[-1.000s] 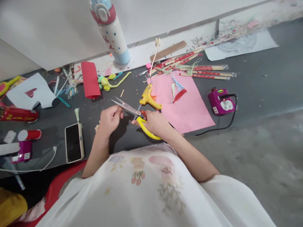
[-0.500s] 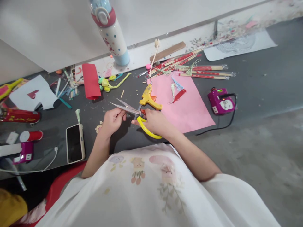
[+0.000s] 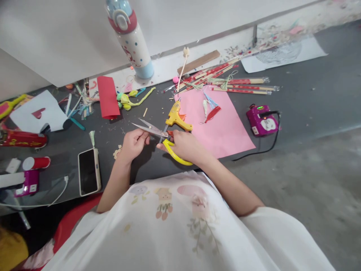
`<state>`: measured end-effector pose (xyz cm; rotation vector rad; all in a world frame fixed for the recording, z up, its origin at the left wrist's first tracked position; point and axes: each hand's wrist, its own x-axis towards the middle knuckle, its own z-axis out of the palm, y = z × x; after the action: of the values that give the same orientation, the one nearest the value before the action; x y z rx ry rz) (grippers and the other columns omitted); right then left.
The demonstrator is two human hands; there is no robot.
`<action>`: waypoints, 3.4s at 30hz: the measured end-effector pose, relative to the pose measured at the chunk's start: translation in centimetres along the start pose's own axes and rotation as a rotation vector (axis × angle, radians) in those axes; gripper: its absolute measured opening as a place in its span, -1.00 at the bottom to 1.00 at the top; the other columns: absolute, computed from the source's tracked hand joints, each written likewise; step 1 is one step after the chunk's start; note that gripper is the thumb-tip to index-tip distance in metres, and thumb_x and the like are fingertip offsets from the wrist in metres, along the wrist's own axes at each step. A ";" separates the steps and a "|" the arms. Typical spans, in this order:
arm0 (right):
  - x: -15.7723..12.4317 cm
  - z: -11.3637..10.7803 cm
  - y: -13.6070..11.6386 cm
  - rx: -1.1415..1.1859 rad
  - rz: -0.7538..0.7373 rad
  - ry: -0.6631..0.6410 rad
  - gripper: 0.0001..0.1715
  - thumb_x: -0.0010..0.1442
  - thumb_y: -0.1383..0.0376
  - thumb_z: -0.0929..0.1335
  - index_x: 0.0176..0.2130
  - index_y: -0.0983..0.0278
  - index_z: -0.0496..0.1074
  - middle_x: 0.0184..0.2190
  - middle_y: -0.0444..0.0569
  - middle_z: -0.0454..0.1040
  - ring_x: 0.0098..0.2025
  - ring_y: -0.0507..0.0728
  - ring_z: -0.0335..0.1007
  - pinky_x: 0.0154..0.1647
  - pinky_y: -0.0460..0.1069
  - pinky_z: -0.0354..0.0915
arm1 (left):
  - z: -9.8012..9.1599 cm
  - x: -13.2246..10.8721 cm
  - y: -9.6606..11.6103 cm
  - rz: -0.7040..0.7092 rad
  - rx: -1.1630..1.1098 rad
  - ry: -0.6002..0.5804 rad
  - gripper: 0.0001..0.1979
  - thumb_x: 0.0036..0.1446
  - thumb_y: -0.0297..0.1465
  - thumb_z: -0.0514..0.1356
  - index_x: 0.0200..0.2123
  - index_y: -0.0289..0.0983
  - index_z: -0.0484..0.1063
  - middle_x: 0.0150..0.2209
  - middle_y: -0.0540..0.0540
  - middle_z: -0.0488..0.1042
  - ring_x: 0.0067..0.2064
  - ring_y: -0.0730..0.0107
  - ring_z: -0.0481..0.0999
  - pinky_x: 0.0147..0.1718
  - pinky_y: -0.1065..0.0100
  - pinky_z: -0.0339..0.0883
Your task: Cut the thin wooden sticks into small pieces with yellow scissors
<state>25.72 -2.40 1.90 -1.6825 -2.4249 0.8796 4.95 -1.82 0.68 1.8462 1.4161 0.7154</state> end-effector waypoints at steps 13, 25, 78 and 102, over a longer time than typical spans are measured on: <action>-0.2 -0.6 -0.4 0.017 -0.006 0.018 -0.46 0.12 -0.15 0.19 -0.32 0.28 0.27 -0.36 0.01 0.45 -0.37 0.15 0.38 -0.42 -0.02 0.10 | 0.2 -0.4 0.0 -0.079 -0.324 -0.080 -0.63 0.20 -0.20 0.02 -0.53 -0.30 0.36 -0.66 0.07 0.25 -0.60 0.58 0.22 -0.56 0.46 0.12; -0.3 -0.3 -0.6 0.002 0.074 0.030 -0.44 0.10 -0.18 0.18 -0.40 0.25 0.27 -0.52 -0.02 0.41 -0.47 0.12 0.34 -0.51 -0.05 0.01 | -0.4 -0.4 0.6 -0.058 -0.067 0.072 -0.58 0.22 -0.21 -0.02 -0.60 -0.30 0.32 -0.64 0.03 0.32 -0.59 0.58 0.28 -0.55 0.49 0.15; -1.2 -1.8 -1.1 -0.041 0.013 0.027 -0.44 0.12 -0.17 0.17 -0.38 0.27 0.29 -0.49 -0.02 0.41 -0.46 0.13 0.35 -0.49 -0.03 0.05 | -0.4 -0.9 2.3 0.115 0.150 0.191 -0.61 0.21 -0.30 0.03 -0.63 -0.28 0.35 -0.61 0.00 0.40 -0.53 0.54 0.34 -0.45 0.46 0.18; -0.8 -1.3 -0.9 -0.103 0.047 0.025 -0.38 0.12 -0.21 0.13 -0.40 0.27 0.30 -0.51 0.02 0.42 -0.45 0.18 0.38 -0.50 -0.02 0.03 | 0.0 -0.6 0.7 -0.007 -0.028 0.102 -0.58 0.23 -0.25 -0.01 -0.62 -0.29 0.34 -0.63 0.02 0.38 -0.59 0.58 0.30 -0.54 0.48 0.13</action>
<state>25.79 -2.82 3.58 -1.7805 -2.4632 0.7462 5.19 -2.51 1.28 1.8045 1.4685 0.8326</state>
